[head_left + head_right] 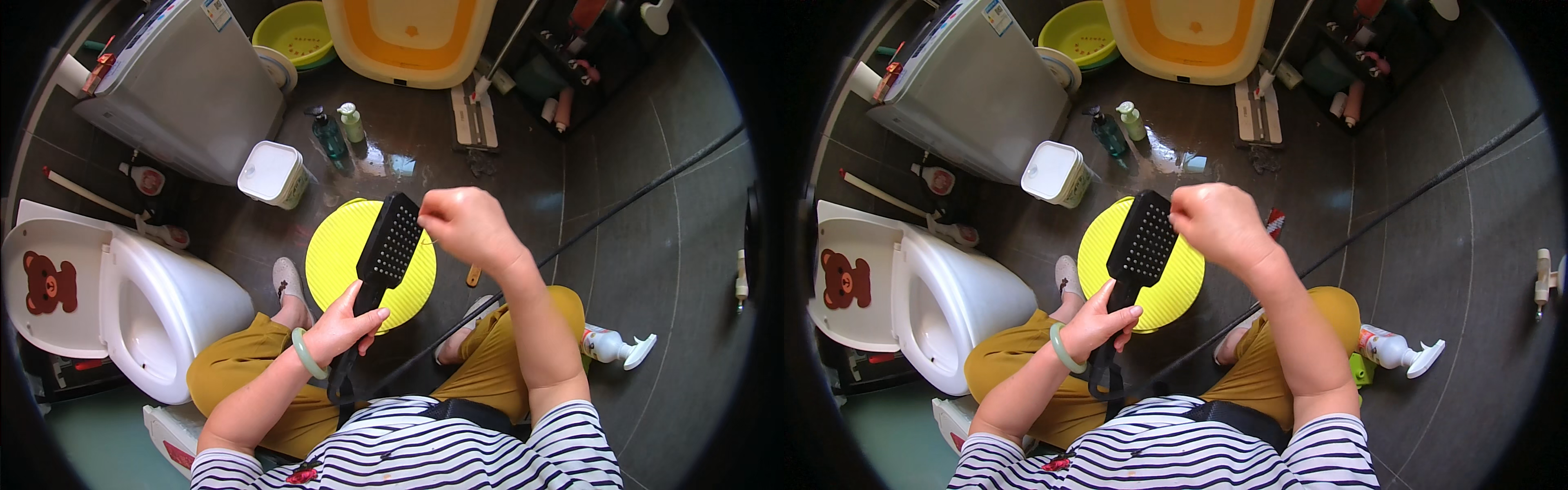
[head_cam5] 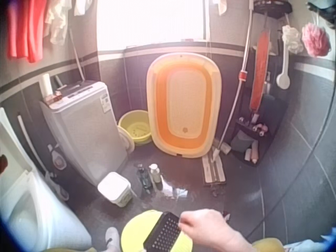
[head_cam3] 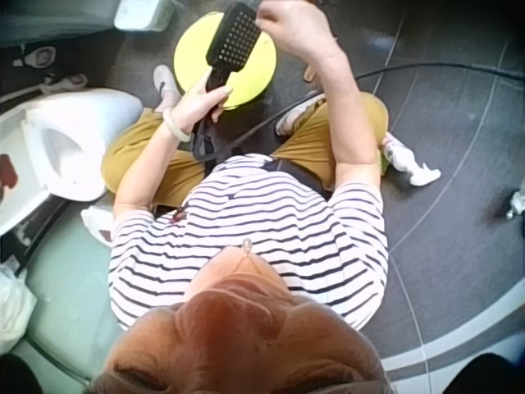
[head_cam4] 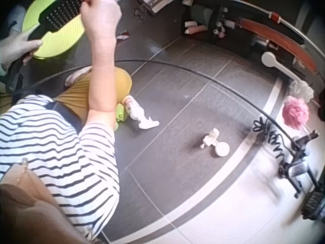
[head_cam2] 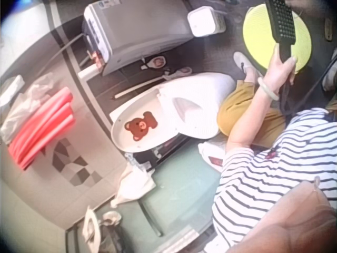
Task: The person cleans a showerhead by inserting a pin into the nozzle holes.
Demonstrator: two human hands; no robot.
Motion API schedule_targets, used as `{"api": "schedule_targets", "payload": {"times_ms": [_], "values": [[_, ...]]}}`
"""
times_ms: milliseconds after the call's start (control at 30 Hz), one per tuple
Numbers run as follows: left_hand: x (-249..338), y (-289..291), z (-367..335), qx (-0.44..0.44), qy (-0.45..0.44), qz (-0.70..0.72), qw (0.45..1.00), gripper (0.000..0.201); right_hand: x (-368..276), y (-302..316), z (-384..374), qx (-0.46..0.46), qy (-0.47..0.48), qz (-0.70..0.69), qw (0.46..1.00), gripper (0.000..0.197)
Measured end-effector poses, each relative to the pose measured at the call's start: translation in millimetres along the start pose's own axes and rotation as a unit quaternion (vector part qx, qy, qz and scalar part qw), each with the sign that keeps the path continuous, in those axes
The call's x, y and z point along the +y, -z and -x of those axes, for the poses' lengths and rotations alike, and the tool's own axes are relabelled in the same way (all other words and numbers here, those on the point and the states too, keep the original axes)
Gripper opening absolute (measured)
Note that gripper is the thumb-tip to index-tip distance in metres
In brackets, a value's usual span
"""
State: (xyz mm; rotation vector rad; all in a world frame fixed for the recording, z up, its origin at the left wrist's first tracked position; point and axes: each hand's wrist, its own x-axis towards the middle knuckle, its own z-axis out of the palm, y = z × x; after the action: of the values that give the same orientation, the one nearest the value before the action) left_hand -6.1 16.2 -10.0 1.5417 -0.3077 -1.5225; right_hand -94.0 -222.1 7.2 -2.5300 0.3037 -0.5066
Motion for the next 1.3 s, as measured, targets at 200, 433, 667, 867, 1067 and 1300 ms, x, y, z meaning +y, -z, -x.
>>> {"api": "schedule_targets", "payload": {"times_ms": [200,433,667,867,1067,1300], "values": [[10.2,2.2,0.8,-0.03,-0.058,0.078,0.995,0.053,-10.3,-14.8,7.8,-0.022,-0.136,-0.191,0.972,0.011],[8.4,4.8,5.3,-0.059,0.008,0.107,0.992,0.033,-8.1,1.2,-3.9,-0.031,-0.064,-0.018,0.997,0.013],[9.4,5.7,1.7,-0.021,-0.049,0.049,0.997,0.033,-15.6,-12.1,6.3,-0.066,-0.156,-0.126,0.978,0.015],[6.0,11.3,2.9,-0.059,-0.024,0.165,0.984,0.024,-21.6,2.2,3.8,-0.013,-0.072,-0.018,0.997,0.013],[6.1,13.3,3.9,-0.16,-0.05,0.224,0.96,0.027,-22.7,11.7,5.3,-0.022,-0.135,-0.173,0.975,0.015],[8.9,12.2,9.5,-0.167,-0.066,0.213,0.961,0.034,-22.3,11.2,8.2,-0.015,-0.113,-0.151,0.982,0.016]]}}
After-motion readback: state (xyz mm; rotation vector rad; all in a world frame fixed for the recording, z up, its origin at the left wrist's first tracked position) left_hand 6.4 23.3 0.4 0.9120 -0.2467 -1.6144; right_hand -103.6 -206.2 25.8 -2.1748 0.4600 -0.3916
